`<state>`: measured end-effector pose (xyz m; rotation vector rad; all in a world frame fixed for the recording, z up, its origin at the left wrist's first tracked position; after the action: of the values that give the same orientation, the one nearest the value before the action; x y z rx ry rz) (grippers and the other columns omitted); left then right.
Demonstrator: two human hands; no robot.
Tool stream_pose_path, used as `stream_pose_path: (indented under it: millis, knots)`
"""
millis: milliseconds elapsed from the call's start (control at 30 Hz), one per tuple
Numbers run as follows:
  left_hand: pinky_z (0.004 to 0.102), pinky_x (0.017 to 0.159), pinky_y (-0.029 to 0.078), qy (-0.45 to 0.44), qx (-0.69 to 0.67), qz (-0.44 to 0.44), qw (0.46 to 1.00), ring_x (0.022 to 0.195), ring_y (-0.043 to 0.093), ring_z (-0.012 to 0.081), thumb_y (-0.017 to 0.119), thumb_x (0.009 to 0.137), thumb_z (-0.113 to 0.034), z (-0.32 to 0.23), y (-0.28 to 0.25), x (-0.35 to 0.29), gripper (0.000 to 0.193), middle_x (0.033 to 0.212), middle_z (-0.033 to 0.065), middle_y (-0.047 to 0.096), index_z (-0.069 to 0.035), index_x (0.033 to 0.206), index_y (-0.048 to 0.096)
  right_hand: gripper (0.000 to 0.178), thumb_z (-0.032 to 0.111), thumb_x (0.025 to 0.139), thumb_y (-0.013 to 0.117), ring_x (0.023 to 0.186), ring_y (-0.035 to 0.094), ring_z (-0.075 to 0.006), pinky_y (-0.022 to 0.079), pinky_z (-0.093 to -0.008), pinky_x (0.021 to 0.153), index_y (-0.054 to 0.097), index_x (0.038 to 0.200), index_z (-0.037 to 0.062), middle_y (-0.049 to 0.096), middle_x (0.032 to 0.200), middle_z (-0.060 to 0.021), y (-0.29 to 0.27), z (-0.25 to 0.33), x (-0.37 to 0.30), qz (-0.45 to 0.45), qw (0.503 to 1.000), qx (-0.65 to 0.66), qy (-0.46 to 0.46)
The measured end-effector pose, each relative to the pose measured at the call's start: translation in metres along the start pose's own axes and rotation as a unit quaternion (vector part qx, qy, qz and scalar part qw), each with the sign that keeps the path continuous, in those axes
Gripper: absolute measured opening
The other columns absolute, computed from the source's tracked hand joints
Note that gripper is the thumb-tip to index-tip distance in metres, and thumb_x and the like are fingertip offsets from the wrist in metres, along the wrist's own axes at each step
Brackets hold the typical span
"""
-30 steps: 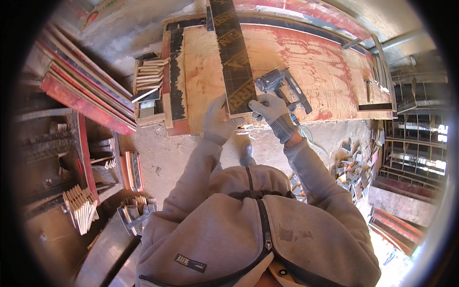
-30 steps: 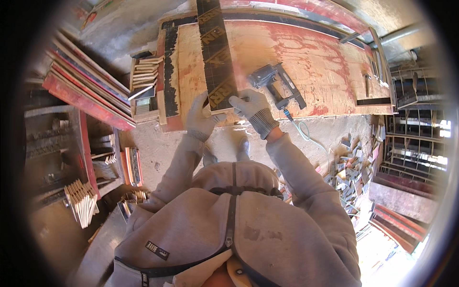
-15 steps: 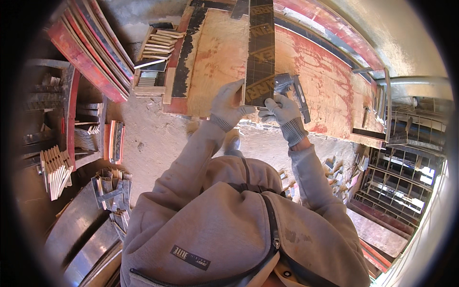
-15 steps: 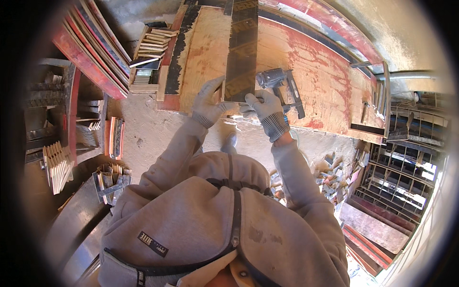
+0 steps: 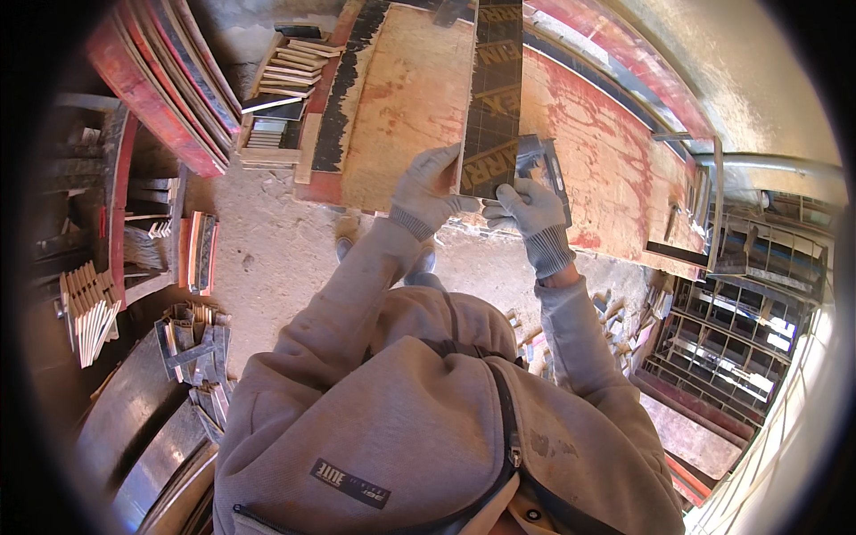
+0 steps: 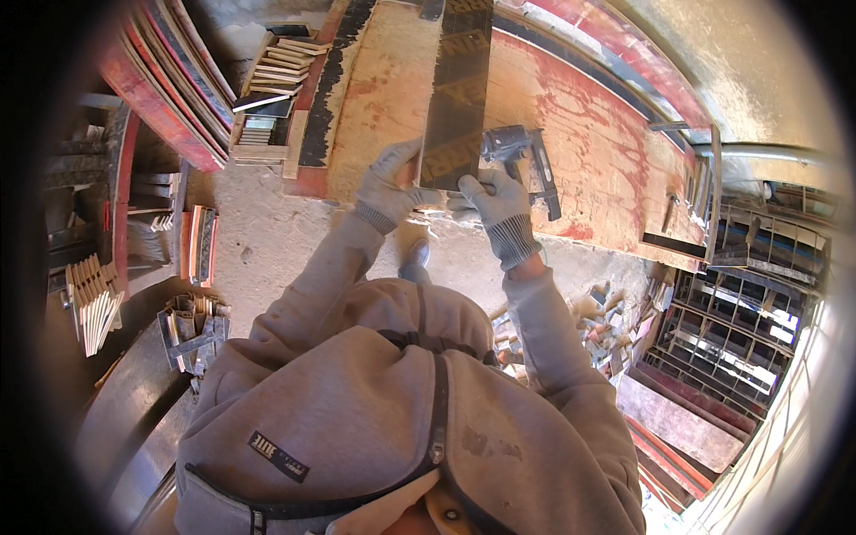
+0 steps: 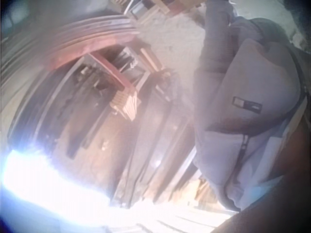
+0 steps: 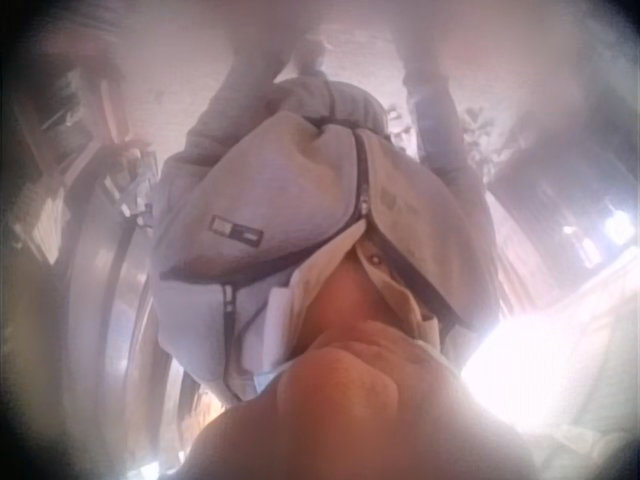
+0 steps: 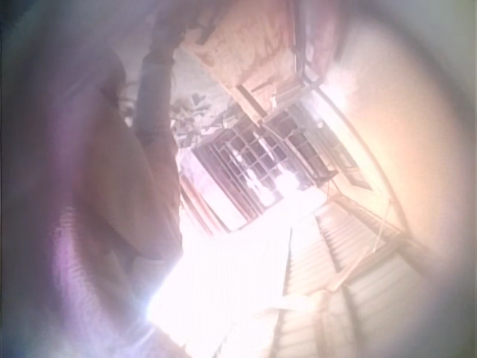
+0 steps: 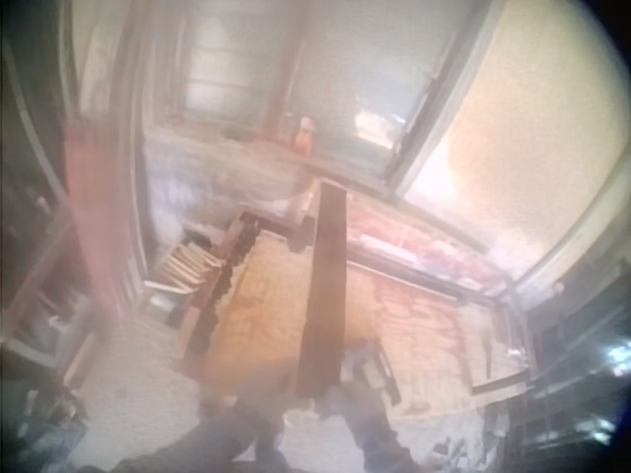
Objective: The person assembles a wooden structure by picking up small wooden pieces and attaching them to a larger board using a nail gun. They repeatedly position and fasten pieces, occasionally retrieving more from the floor.
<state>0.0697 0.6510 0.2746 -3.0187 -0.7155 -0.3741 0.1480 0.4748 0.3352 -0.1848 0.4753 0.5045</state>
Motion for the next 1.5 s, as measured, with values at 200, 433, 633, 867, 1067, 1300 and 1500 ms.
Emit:
stream_pose_path:
  millis: [200, 433, 633, 867, 1067, 1300, 1500]
  knots:
    - [0.0348, 0.11, 0.049, -0.033, -0.025, 0.028, 0.999, 0.126, 0.061, 0.0235, 0.101, 0.059, -0.023, -0.017, 0.003, 0.004, 0.097, 0.134, 0.0107, 0.064, -0.006, 0.145, 0.058, 0.031, 0.014, 0.101, 0.069, 0.079, 0.076, -0.023, 0.064, -0.0316, 0.067, 0.061, 0.116, -0.0121, 0.074, 0.094, -0.0196, 0.002, 0.001, 0.0, 0.0, 1.0, 0.01, -0.007]
    - [0.0372, 0.111, 0.05, -0.027, 0.005, 0.035, 0.999, 0.127, 0.06, 0.0264, 0.098, 0.064, -0.01, -0.025, 0.003, 0.006, 0.092, 0.14, 0.0145, 0.059, -0.009, 0.147, 0.057, 0.029, 0.014, 0.102, 0.067, 0.079, 0.077, -0.0228, 0.064, -0.0311, 0.069, 0.063, 0.115, -0.0115, 0.075, 0.097, -0.0195, 0.0, 0.002, 0.002, -0.015, 0.998, -0.059, -0.002]
    - [0.0347, 0.104, 0.054, 0.03, 0.001, 0.065, 0.997, 0.125, 0.06, 0.0257, 0.097, 0.064, -0.011, -0.022, 0.004, 0.007, 0.077, 0.133, 0.0118, 0.059, -0.012, 0.136, 0.068, 0.029, 0.016, 0.1, 0.07, 0.08, 0.076, -0.0191, 0.062, -0.0295, 0.07, 0.064, 0.112, -0.0099, 0.076, 0.089, -0.0152, 0.0, 0.009, -0.005, 0.015, 0.999, -0.034, -0.017]
    - [0.0359, 0.104, 0.056, 0.045, 0.032, 0.065, 0.996, 0.125, 0.061, 0.0261, 0.094, 0.068, -0.002, -0.019, 0.004, 0.005, 0.066, 0.136, 0.0089, 0.056, -0.008, 0.13, 0.071, 0.043, 0.03, 0.105, 0.059, 0.092, 0.075, -0.0264, 0.063, -0.0369, 0.08, 0.063, 0.128, -0.0058, 0.074, 0.107, -0.0226, -0.072, -0.048, 0.058, 0.07, 0.993, 0.093, 0.031]
    - [0.0367, 0.108, 0.055, 0.048, 0.042, 0.07, 0.995, 0.126, 0.061, 0.0271, 0.091, 0.064, 0.009, -0.017, 0.001, 0.005, 0.07, 0.138, 0.0067, 0.053, -0.004, 0.13, 0.069, 0.078, 0.053, 0.086, 0.076, 0.118, 0.067, -0.0376, 0.053, -0.0467, 0.1, 0.055, 0.139, 0.0007, 0.07, 0.12, -0.026, -0.182, -0.143, 0.168, -0.188, 0.854, -0.479, 0.078]
    - [0.0402, 0.104, 0.056, 0.011, 0.063, 0.084, 0.994, 0.127, 0.061, 0.0301, 0.096, 0.068, -0.011, -0.025, 0.004, 0.007, 0.064, 0.14, 0.0137, 0.057, -0.006, 0.127, 0.069, 0.09, 0.039, 0.079, 0.084, 0.127, 0.061, -0.0422, 0.051, -0.0467, 0.104, 0.041, 0.148, 0.0008, 0.062, 0.135, -0.0275, -0.189, -0.2, 0.259, -0.235, 0.853, -0.466, -0.02]
    - [0.0419, 0.104, 0.054, 0.052, 0.082, 0.096, 0.991, 0.127, 0.063, 0.0325, 0.095, 0.072, -0.015, -0.038, 0.003, 0.016, 0.061, 0.137, 0.0183, 0.059, -0.006, 0.126, 0.07, 0.06, 0.022, 0.078, 0.08, 0.084, 0.066, -0.0301, 0.056, -0.0416, 0.073, 0.057, 0.128, -0.0011, 0.068, 0.096, -0.015, -0.186, -0.174, 0.238, -0.171, 0.93, -0.3, 0.126]
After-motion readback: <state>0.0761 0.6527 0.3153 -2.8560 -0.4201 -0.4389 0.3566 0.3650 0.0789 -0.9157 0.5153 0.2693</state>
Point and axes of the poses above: each hand's wrist, its own x-axis towards the middle knuckle, its own y-axis out of the palm, z = x × y, the point moved 5 cm from there along x, towards the middle knuckle
